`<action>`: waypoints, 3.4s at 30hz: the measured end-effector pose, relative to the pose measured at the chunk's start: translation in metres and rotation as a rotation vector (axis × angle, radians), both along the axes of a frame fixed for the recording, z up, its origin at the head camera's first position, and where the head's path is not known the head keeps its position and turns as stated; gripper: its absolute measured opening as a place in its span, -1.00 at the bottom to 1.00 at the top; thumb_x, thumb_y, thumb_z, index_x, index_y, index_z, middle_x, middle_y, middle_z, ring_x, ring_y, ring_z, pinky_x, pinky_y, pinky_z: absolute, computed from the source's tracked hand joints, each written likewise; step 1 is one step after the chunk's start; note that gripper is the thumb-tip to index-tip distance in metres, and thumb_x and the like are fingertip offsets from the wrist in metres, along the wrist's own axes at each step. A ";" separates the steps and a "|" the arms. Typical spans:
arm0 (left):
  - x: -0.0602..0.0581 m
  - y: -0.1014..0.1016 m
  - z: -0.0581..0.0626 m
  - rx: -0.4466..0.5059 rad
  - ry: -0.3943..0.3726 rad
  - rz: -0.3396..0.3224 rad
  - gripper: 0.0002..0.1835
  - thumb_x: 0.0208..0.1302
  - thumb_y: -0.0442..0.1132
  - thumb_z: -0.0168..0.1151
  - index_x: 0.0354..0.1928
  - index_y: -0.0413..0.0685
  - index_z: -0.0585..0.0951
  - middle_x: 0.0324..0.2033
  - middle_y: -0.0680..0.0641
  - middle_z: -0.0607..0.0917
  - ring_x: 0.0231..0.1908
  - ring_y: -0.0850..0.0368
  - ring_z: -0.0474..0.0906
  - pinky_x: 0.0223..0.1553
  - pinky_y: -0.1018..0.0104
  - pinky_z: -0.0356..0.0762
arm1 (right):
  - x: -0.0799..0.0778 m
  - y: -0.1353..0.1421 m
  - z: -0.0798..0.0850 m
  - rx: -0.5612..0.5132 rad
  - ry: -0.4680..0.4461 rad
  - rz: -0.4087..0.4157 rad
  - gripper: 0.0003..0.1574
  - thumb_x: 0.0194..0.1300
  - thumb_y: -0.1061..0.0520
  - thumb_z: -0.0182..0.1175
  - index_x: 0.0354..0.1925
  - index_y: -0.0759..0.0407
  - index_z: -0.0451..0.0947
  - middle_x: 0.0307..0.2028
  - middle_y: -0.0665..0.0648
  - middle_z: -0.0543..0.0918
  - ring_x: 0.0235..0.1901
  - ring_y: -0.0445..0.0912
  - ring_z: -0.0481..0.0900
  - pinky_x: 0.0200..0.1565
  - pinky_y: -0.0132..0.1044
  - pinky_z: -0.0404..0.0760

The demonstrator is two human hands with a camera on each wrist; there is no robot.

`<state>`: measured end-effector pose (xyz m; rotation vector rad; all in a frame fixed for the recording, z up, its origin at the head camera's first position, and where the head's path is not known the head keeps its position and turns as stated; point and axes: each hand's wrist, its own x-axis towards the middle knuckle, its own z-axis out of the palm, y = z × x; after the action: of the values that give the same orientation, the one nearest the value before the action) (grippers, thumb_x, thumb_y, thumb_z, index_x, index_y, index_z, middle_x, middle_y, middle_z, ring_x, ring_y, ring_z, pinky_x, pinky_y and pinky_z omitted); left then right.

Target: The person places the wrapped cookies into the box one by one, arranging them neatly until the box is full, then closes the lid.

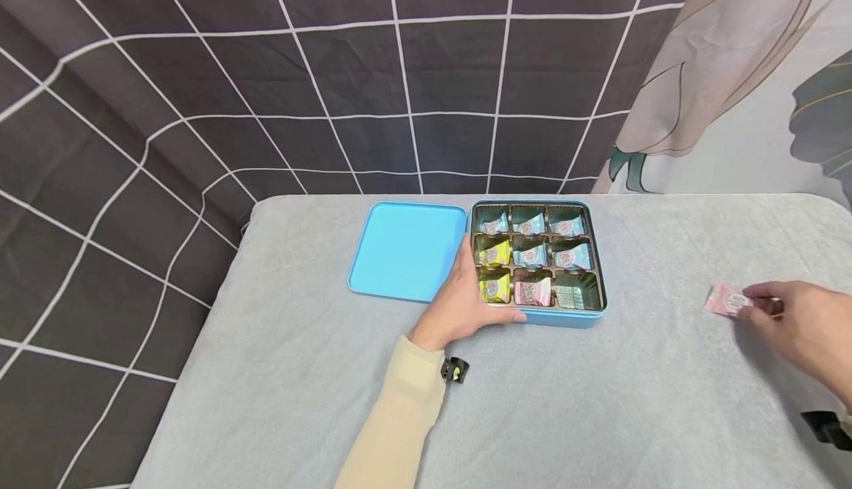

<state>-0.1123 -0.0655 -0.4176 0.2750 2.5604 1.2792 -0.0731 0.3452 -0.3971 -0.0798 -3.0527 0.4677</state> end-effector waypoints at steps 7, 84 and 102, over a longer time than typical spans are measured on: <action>0.000 0.000 0.000 0.000 -0.010 0.004 0.58 -0.13 0.25 0.62 0.59 -0.05 -0.41 0.60 -0.11 -0.30 0.55 0.08 -0.21 0.46 0.09 0.07 | 0.000 -0.004 0.002 0.043 0.000 0.121 -0.55 -0.15 0.35 0.51 -0.26 0.55 0.58 -0.61 0.05 0.52 -0.57 -0.03 0.49 -0.54 -0.22 0.29; 0.002 0.000 0.003 -0.012 -0.025 0.000 0.58 -0.13 0.29 0.59 0.59 -0.01 -0.42 0.60 -0.08 -0.31 0.55 0.09 -0.22 0.46 0.07 0.09 | -0.002 -0.074 0.034 -0.020 0.364 0.340 -0.55 -0.14 0.35 0.38 -0.15 0.26 0.66 -0.35 0.15 0.66 -0.47 -0.07 0.52 -0.45 -0.40 0.35; 0.001 -0.001 0.001 -0.010 -0.001 -0.006 0.58 -0.12 0.28 0.59 0.59 -0.04 -0.42 0.60 -0.10 -0.32 0.55 0.08 -0.24 0.46 0.08 0.07 | -0.002 -0.096 0.038 -0.032 0.386 0.397 -0.50 -0.16 0.37 0.39 -0.12 0.23 0.67 -0.36 0.05 0.63 -0.43 -0.10 0.47 -0.40 -0.29 0.38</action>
<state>-0.1114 -0.0661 -0.4166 0.2792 2.5622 1.2636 -0.0750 0.2488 -0.3595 0.5555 -2.6730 0.4828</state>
